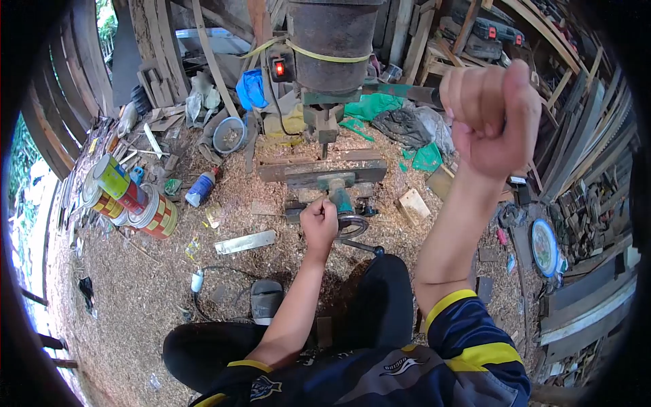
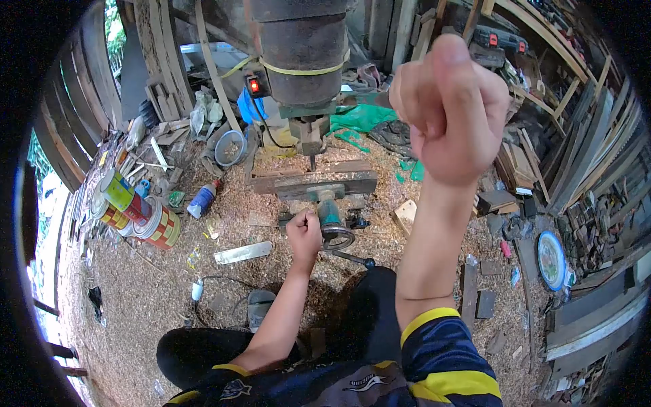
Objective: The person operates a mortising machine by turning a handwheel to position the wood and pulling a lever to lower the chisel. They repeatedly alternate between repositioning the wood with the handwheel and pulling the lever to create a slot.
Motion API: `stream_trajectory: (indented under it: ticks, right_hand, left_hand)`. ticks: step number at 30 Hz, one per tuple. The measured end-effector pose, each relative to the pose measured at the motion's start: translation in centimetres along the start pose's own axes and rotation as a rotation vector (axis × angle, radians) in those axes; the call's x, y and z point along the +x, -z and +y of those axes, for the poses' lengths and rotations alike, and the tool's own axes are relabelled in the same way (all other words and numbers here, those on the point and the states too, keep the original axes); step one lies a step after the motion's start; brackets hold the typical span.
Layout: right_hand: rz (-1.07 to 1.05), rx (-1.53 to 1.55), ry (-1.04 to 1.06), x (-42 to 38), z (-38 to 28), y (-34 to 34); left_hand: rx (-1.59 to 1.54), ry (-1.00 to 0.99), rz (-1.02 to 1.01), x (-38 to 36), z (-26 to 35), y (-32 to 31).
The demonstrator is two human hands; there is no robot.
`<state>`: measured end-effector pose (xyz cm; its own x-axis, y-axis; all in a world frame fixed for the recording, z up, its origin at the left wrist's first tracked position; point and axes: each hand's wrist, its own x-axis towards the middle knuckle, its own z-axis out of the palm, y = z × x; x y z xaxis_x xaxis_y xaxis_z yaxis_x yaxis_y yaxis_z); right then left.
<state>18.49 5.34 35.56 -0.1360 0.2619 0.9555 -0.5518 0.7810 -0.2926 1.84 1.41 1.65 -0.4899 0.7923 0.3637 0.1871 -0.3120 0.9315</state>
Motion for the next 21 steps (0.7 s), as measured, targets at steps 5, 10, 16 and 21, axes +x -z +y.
stream_trajectory:
  ticks: [5, 10, 16, 21]
  right_hand:
    - [0.027, -0.009, -0.150, 4.8, 0.5, -0.1]
    - [0.037, 0.013, -0.176, 5.2, 0.7, 0.4]
    - [0.035, -0.039, 0.064, -3.7, -0.1, -0.5]
    - [-0.042, -0.080, 0.038, -4.4, -0.7, -0.9]
  left_hand:
    - [-0.001, 0.009, -0.011, -0.1, 0.2, 0.2]
    - [-0.047, -0.004, 0.004, 0.2, 0.5, 0.1]
    - [-0.015, 0.035, 0.010, 0.3, 0.5, -0.2]
    - [0.029, 0.031, 0.013, 0.0, 0.0, -0.1]
